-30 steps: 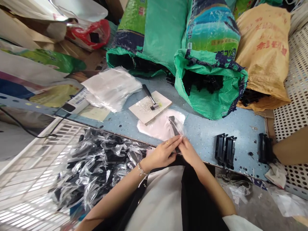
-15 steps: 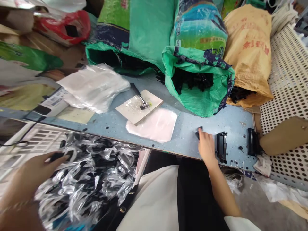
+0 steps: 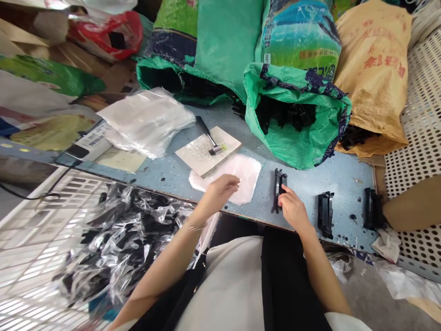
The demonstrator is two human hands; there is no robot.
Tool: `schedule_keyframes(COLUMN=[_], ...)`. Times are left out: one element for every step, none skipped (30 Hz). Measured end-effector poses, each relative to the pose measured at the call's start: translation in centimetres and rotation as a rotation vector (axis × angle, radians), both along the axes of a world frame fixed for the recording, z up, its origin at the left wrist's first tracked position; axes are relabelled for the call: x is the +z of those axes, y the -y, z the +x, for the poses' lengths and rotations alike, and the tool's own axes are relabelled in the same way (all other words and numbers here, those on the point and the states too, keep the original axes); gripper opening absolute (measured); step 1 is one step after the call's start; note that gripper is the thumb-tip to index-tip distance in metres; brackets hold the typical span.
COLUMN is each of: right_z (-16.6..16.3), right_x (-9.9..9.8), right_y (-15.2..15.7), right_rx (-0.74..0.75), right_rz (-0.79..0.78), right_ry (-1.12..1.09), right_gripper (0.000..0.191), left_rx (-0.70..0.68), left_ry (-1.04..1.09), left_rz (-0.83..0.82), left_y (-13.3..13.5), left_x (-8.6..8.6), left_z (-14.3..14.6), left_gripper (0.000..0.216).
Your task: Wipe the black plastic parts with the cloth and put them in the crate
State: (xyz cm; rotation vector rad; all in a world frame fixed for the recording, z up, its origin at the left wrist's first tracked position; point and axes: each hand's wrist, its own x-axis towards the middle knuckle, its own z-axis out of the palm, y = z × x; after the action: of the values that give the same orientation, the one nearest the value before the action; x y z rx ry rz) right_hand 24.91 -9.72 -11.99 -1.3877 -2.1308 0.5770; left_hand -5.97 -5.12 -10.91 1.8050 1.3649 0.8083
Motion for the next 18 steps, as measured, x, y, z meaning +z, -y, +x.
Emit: schedule_keyframes(right_z=[-0.3, -0.7, -1.0, -1.2, -1.3, -1.3, -1.2, -1.0, -0.8, -0.6, -0.5, -0.7, -1.1, -1.7, -2.4, -3.2, -3.9, -4.5], right_x=[0.2, 0.4, 0.4, 0.4, 0.3, 0.0, -0.2, -0.3, -0.4, -0.4, -0.4, -0.2, -0.1, -0.1, -0.1, -0.3, -0.6, -0.9], right_y=[-0.1, -0.2, 0.0, 0.2, 0.5, 0.9, 1.2, 1.5, 1.6, 1.7, 1.6, 1.5, 1.3, 1.1, 0.9, 0.7, 0.5, 0.4], right_rx=[-0.013, -0.052, -0.112, -0.18, -0.247, -0.308, -0.365, -0.422, -0.472, -0.505, -0.516, -0.491, -0.435, -0.367, -0.311, -0.286, -0.298, -0.342], right_rz=[0.004, 0.014, 0.022, 0.021, 0.004, -0.032, -0.078, -0.129, -0.185, -0.253, -0.339, -0.451, -0.586, -0.729, -0.866, -0.982, -1.072, -1.135], right_ry=[0.021, 0.052, 0.094, 0.141, 0.185, 0.219, 0.232, 0.213, 0.157, 0.058, -0.085, -0.263, -0.459, -0.651, -0.819, -0.953, -1.052, -1.123], right_gripper=[0.026, 0.018, 0.011, 0.025, 0.045, 0.061, 0.069, 0.07, 0.067, 0.062, 0.056, 0.05, 0.046, 0.042, 0.04, 0.037, 0.033, 0.029], left_rx=[0.028, 0.044, 0.054, 0.053, 0.042, 0.026, 0.016, 0.016, 0.027, 0.047, 0.071, 0.093, 0.107, 0.115, 0.125, 0.142, 0.159, 0.169], left_ry=[-0.122, -0.239, -0.335, -0.395, -0.407, -0.375, -0.313, -0.237, -0.16, -0.093, -0.042, -0.01, 0.005, 0.007, 0.002, -0.009, -0.026, -0.054], left_rz=[0.078, 0.132, 0.159, 0.165, 0.154, 0.135, 0.115, 0.099, 0.088, 0.082, 0.08, 0.08, 0.08, 0.081, 0.083, 0.088, 0.103, 0.132], left_y=[-0.9, -1.6, -2.2, -2.6, -2.8, -3.0, -3.1, -3.2, -3.3, -3.4, -3.5, -3.5, -3.5, -3.5, -3.4, -3.3, -3.2, -3.1], left_x=[-0.6, -1.2, -1.8, -2.2, -2.5, -2.8, -2.9, -3.0, -3.1, -3.2, -3.3, -3.4, -3.5, -3.5, -3.6, -3.5, -3.5, -3.3], left_z=[2.4, 4.1, 5.2, 5.6, 5.5, 5.1, 4.4, 3.7, 3.1, 2.6, 2.3, 2.2, 2.2, 2.3, 2.4, 2.5, 2.4, 2.1], left_gripper=[0.009, 0.008, 0.009, 0.009, 0.01, 0.013, 0.016, 0.019, 0.022, 0.024, 0.025, 0.025, 0.023, 0.021, 0.018, 0.015, 0.011, 0.011])
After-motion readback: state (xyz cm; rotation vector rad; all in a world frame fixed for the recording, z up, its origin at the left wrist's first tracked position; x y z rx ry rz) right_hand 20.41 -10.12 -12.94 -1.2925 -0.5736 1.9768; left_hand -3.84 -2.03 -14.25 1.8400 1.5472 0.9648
